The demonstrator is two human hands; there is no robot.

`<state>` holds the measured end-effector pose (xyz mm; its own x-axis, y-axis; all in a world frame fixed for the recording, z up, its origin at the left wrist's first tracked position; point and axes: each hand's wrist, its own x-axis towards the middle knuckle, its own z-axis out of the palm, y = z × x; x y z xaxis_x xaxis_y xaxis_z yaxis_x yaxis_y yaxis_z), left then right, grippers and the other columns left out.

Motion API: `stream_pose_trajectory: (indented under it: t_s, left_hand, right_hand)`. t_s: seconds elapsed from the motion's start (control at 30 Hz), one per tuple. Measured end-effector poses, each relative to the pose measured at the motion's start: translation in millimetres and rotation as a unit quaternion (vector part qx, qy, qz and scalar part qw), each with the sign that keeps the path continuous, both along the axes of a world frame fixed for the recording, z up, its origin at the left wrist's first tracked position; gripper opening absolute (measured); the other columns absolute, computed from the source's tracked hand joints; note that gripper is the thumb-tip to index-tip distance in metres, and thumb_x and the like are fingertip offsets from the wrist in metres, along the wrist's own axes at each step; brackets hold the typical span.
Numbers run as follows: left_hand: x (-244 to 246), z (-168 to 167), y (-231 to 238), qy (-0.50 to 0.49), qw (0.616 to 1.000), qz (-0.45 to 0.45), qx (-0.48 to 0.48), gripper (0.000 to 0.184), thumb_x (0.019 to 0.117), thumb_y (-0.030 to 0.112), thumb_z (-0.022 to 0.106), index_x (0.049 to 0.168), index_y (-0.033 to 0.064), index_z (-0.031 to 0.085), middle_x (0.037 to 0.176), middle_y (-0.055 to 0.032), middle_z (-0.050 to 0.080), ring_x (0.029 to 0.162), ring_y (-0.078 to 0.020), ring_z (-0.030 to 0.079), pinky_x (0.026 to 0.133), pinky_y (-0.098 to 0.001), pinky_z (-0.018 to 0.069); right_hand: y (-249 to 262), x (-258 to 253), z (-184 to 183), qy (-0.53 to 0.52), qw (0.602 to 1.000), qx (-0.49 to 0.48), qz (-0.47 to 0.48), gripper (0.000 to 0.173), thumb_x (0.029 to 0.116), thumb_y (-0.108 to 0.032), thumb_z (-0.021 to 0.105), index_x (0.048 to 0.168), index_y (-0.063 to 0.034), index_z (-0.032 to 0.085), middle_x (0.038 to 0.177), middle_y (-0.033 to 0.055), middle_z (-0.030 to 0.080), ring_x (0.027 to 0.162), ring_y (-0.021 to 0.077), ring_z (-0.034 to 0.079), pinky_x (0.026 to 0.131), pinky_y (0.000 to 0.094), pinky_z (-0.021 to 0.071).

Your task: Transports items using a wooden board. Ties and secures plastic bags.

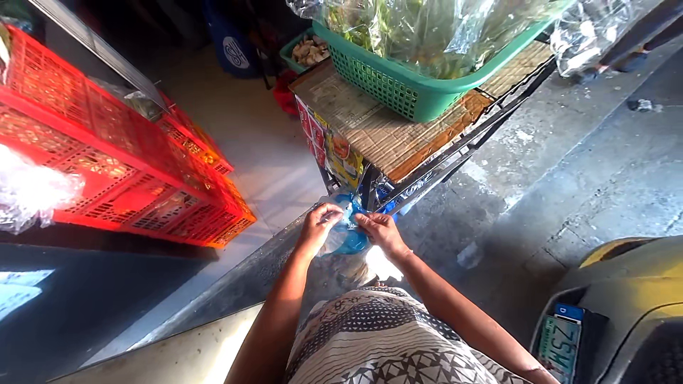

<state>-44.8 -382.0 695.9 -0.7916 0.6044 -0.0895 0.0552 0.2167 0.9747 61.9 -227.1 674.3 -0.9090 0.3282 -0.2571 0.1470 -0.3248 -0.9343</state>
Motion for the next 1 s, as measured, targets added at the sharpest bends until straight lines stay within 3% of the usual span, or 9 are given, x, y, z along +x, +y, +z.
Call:
stream_pose_trajectory:
  t_s: [0.07,0.1,0.2,0.27,0.37,0.5,0.73,0.87,1.0]
  left_hand:
    - [-2,3,5,0.021,0.999,0.010,-0.023,0.009,0.0970,0.003,0.066,0.103,-0.0006,0.071,0.102,-0.0075,0.070,0.097,-0.0112,0.066,0.092,-0.0301,0.0543]
    - [-4,2,8,0.033,0.999,0.008,-0.035,0.009,0.0967,0.003,0.067,0.104,-0.0004,0.071,0.103,-0.0081,0.071,0.097,-0.0119,0.067,0.092,-0.0311,0.0547]
    - [-9,-5,17,0.064,0.997,-0.007,-0.041,0.009,0.0933,0.004,0.071,0.102,0.0006,0.073,0.103,-0.0092,0.071,0.097,-0.0139,0.068,0.091,-0.0332,0.0557]
    - [-9,-6,24,0.071,0.996,-0.014,-0.049,0.008,0.0920,0.004,0.073,0.100,0.0015,0.074,0.102,-0.0086,0.070,0.096,-0.0142,0.066,0.089,-0.0334,0.0551]
    - [-12,-5,33,0.075,0.994,-0.014,-0.077,0.008,0.0954,0.007,0.071,0.101,0.0024,0.074,0.098,-0.0075,0.073,0.092,-0.0128,0.068,0.088,-0.0345,0.0556]
    - [-20,-2,42,0.059,0.990,-0.038,-0.126,0.014,0.1007,0.014,0.065,0.104,0.0030,0.073,0.098,-0.0080,0.072,0.091,-0.0136,0.067,0.088,-0.0366,0.0531]
    - [-22,-19,58,0.061,0.989,-0.013,-0.134,0.015,0.1006,0.013,0.065,0.104,0.0012,0.072,0.101,-0.0120,0.072,0.095,-0.0193,0.067,0.091,-0.0409,0.0526]
    - [-17,-36,64,0.176,0.979,0.007,-0.102,0.015,0.1001,0.007,0.061,0.102,-0.0048,0.071,0.103,-0.0168,0.070,0.099,-0.0238,0.068,0.093,-0.0403,0.0541]
    - [-12,-56,65,0.299,0.947,-0.021,-0.115,0.017,0.1000,-0.003,0.051,0.107,-0.0118,0.064,0.108,-0.0260,0.066,0.105,-0.0363,0.067,0.097,-0.0455,0.0534]
  right_hand:
    - [-1,3,-1,0.018,0.999,0.039,0.013,0.011,0.0986,-0.014,0.064,0.102,-0.0030,0.065,0.075,-0.0039,0.065,0.056,-0.0011,0.051,0.051,0.0165,0.0412]
    - [-2,4,0,0.021,0.998,0.051,0.016,0.019,0.0971,-0.016,0.065,0.110,-0.0014,0.062,0.079,-0.0021,0.066,0.058,-0.0005,0.054,0.053,0.0167,0.0435]
    - [-1,1,-1,0.010,0.993,0.113,0.024,0.050,0.0885,-0.028,0.076,0.123,0.0048,0.061,0.094,0.0057,0.070,0.074,0.0040,0.064,0.074,0.0234,0.0556]
    - [1,-5,-1,-0.013,0.982,0.185,0.030,0.049,0.0872,-0.034,0.079,0.118,0.0029,0.066,0.088,0.0045,0.069,0.071,0.0053,0.061,0.073,0.0259,0.0536]
    - [6,-16,5,-0.045,0.961,0.273,0.021,0.025,0.0952,-0.022,0.072,0.103,0.0016,0.075,0.086,0.0106,0.071,0.078,0.0151,0.064,0.079,0.0365,0.0529]
    - [12,-23,-9,-0.036,0.976,0.211,-0.034,0.016,0.0988,-0.011,0.065,0.098,0.0033,0.072,0.085,0.0102,0.069,0.080,0.0128,0.063,0.078,0.0341,0.0519]
    - [16,-28,-22,-0.065,0.983,0.164,-0.047,0.019,0.1010,-0.015,0.063,0.097,0.0025,0.070,0.083,0.0077,0.067,0.077,0.0101,0.062,0.077,0.0318,0.0513]
    - [20,-29,-20,-0.078,0.971,0.223,-0.028,0.023,0.1011,-0.019,0.063,0.095,0.0031,0.067,0.080,0.0066,0.062,0.075,0.0118,0.058,0.076,0.0335,0.0494]
    - [18,-29,-10,-0.124,0.941,0.314,0.003,0.031,0.1030,-0.024,0.060,0.100,0.0061,0.068,0.090,0.0163,0.067,0.086,0.0247,0.064,0.085,0.0434,0.0501]
